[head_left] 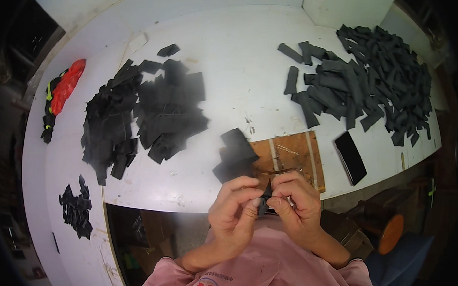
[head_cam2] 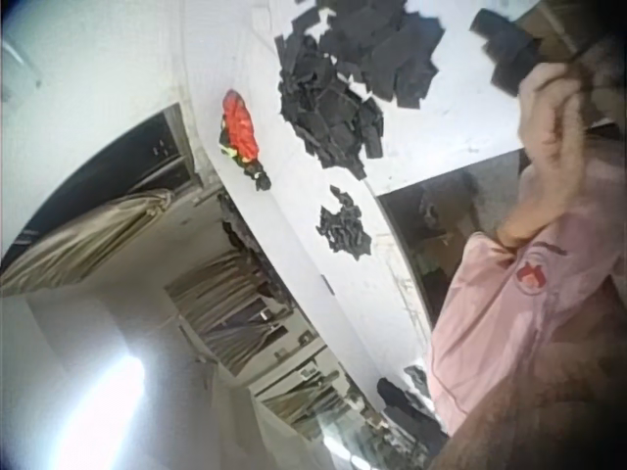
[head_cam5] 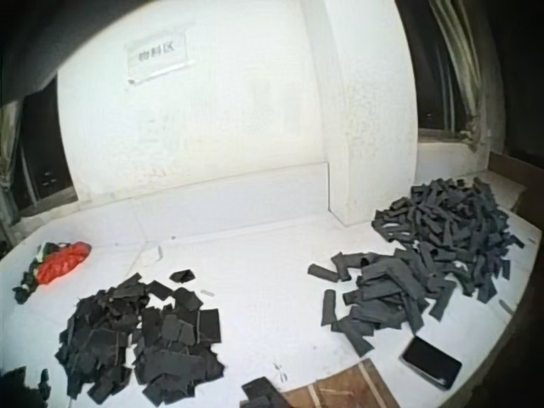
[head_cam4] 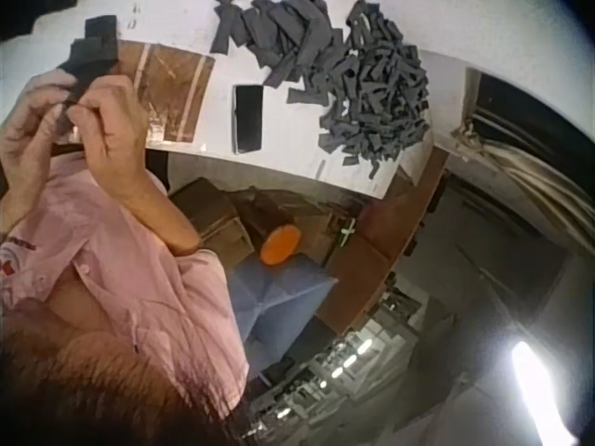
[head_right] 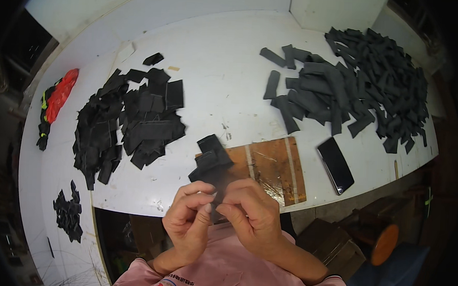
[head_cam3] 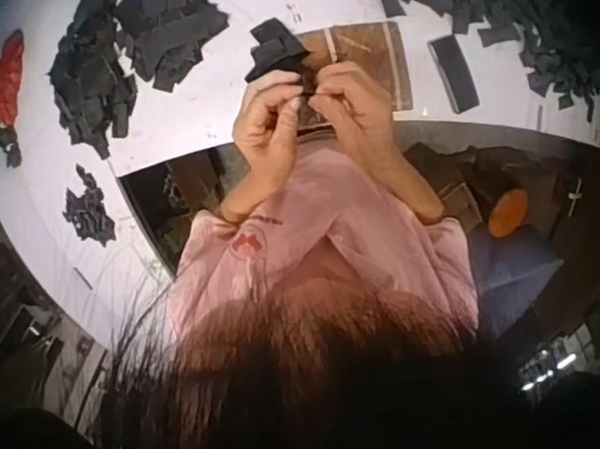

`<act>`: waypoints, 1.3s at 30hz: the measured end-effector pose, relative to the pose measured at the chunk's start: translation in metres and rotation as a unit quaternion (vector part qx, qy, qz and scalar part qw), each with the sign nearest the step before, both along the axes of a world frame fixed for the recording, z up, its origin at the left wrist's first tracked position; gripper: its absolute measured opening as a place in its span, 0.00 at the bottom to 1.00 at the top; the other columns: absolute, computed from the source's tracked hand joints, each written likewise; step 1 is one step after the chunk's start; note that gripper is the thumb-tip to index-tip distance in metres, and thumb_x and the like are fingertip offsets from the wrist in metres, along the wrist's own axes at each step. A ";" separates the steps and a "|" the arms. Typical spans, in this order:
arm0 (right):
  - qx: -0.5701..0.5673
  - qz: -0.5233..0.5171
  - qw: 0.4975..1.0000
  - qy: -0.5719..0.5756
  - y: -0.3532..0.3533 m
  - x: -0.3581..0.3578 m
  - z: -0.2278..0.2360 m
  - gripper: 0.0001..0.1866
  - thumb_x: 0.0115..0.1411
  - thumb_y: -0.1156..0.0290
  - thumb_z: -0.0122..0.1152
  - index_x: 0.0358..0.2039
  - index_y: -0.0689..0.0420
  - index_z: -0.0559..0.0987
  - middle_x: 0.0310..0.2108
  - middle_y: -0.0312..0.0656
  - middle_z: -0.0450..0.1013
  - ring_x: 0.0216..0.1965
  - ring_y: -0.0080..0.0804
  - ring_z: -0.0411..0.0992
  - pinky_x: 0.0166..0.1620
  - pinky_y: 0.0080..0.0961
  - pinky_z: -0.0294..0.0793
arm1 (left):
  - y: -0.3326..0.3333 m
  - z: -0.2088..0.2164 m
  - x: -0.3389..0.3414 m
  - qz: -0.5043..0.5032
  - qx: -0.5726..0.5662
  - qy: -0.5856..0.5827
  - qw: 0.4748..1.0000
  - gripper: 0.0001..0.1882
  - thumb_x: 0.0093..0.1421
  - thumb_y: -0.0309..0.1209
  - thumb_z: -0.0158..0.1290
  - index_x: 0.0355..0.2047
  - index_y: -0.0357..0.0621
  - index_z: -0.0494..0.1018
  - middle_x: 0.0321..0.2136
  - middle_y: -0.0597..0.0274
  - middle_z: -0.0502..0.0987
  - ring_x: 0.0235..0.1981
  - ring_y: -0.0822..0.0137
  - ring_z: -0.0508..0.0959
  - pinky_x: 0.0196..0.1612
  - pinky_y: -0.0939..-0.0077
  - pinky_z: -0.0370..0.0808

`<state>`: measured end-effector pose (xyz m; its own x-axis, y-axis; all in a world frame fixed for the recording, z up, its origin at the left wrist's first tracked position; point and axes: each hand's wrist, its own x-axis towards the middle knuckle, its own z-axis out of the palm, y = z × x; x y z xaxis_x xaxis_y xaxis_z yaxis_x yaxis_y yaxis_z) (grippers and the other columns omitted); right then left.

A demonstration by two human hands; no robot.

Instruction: The person is assembling or preparing small black material strips using a thin metal tool on a wooden board.

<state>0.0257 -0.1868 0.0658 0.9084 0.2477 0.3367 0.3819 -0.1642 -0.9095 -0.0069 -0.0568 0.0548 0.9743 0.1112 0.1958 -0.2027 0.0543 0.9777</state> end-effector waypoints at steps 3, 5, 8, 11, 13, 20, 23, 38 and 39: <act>-0.019 -0.018 0.999 -0.034 -0.014 0.007 0.019 0.04 0.48 0.79 0.56 0.23 0.61 0.70 0.24 0.41 0.65 0.20 0.26 0.63 0.23 0.14 0.61 | -0.007 0.018 0.011 -0.047 -0.108 0.046 0.992 0.05 0.55 0.19 0.45 0.33 0.32 0.66 0.32 0.56 0.70 0.19 0.77 0.70 0.21 0.88 0.68; 0.021 0.009 1.000 0.004 -0.024 0.013 0.025 0.03 0.49 0.77 0.55 0.24 0.61 0.70 0.23 0.39 0.65 0.19 0.22 0.62 0.23 0.13 0.59 | -0.005 0.027 0.026 -0.151 -0.310 0.120 0.931 0.06 0.54 0.18 0.46 0.33 0.33 0.64 0.29 0.54 0.71 0.13 0.78 0.67 0.14 0.88 0.64; 0.118 0.076 0.980 0.138 -0.032 0.021 0.042 0.05 0.52 0.74 0.54 0.24 0.61 0.70 0.21 0.33 0.64 0.20 0.16 0.60 0.22 0.11 0.57 | -0.008 0.040 0.047 -0.309 -0.491 0.143 0.802 0.08 0.54 0.17 0.45 0.35 0.34 0.60 0.26 0.52 0.71 0.08 0.79 0.62 0.08 0.89 0.58; 0.185 0.133 0.944 0.237 -0.033 0.036 0.042 0.08 0.56 0.69 0.51 0.23 0.60 0.70 0.19 0.26 0.62 0.22 0.09 0.58 0.23 0.09 0.56 | -0.006 0.031 0.054 -0.388 -0.653 0.199 0.619 0.12 0.56 0.19 0.40 0.41 0.33 0.57 0.27 0.50 0.71 0.05 0.81 0.59 0.06 0.89 0.55; 0.206 0.136 0.902 0.354 -0.033 0.047 0.017 0.09 0.57 0.68 0.50 0.23 0.59 0.70 0.18 0.26 0.62 0.20 0.09 0.57 0.22 0.09 0.55 | -0.005 0.008 0.063 -0.358 -0.702 0.242 0.566 0.14 0.57 0.22 0.36 0.44 0.33 0.58 0.28 0.49 0.71 0.04 0.81 0.58 0.06 0.89 0.54; 0.203 0.158 0.884 0.390 -0.033 0.063 -0.023 0.10 0.55 0.65 0.51 0.21 0.56 0.72 0.17 0.26 0.61 0.18 0.12 0.56 0.21 0.10 0.53 | -0.003 -0.015 0.071 -0.259 -0.743 0.291 0.544 0.16 0.59 0.23 0.32 0.46 0.33 0.61 0.31 0.47 0.70 0.07 0.77 0.61 0.06 0.88 0.58; 0.211 0.176 0.885 0.376 -0.027 0.072 -0.003 0.10 0.56 0.65 0.50 0.21 0.56 0.72 0.17 0.27 0.62 0.17 0.12 0.56 0.21 0.11 0.54 | -0.006 -0.010 0.078 -0.251 -0.804 0.299 0.449 0.14 0.59 0.22 0.32 0.42 0.30 0.63 0.31 0.46 0.70 0.08 0.72 0.63 0.06 0.88 0.61; 0.191 0.206 0.874 0.396 -0.027 0.076 -0.026 0.12 0.56 0.64 0.50 0.22 0.58 0.71 0.17 0.29 0.62 0.17 0.14 0.57 0.21 0.11 0.56 | -0.004 -0.031 0.076 -0.189 -0.829 0.329 0.412 0.16 0.53 0.19 0.37 0.43 0.27 0.62 0.34 0.41 0.70 0.10 0.73 0.66 0.06 0.87 0.65; 0.195 0.207 0.858 0.427 -0.029 0.071 -0.036 0.12 0.57 0.64 0.50 0.24 0.58 0.71 0.20 0.29 0.63 0.18 0.15 0.59 0.23 0.11 0.60 | -0.005 -0.042 0.070 -0.187 -0.829 0.327 0.413 0.16 0.53 0.19 0.37 0.43 0.27 0.62 0.34 0.41 0.70 0.10 0.73 0.66 0.06 0.87 0.65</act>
<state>0.0968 -0.2161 0.0298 0.7264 0.6286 -0.2779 -0.5001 0.2060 -0.8411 0.0635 -0.0621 0.0125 0.7689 -0.6173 -0.1665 0.4004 0.6679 -0.6274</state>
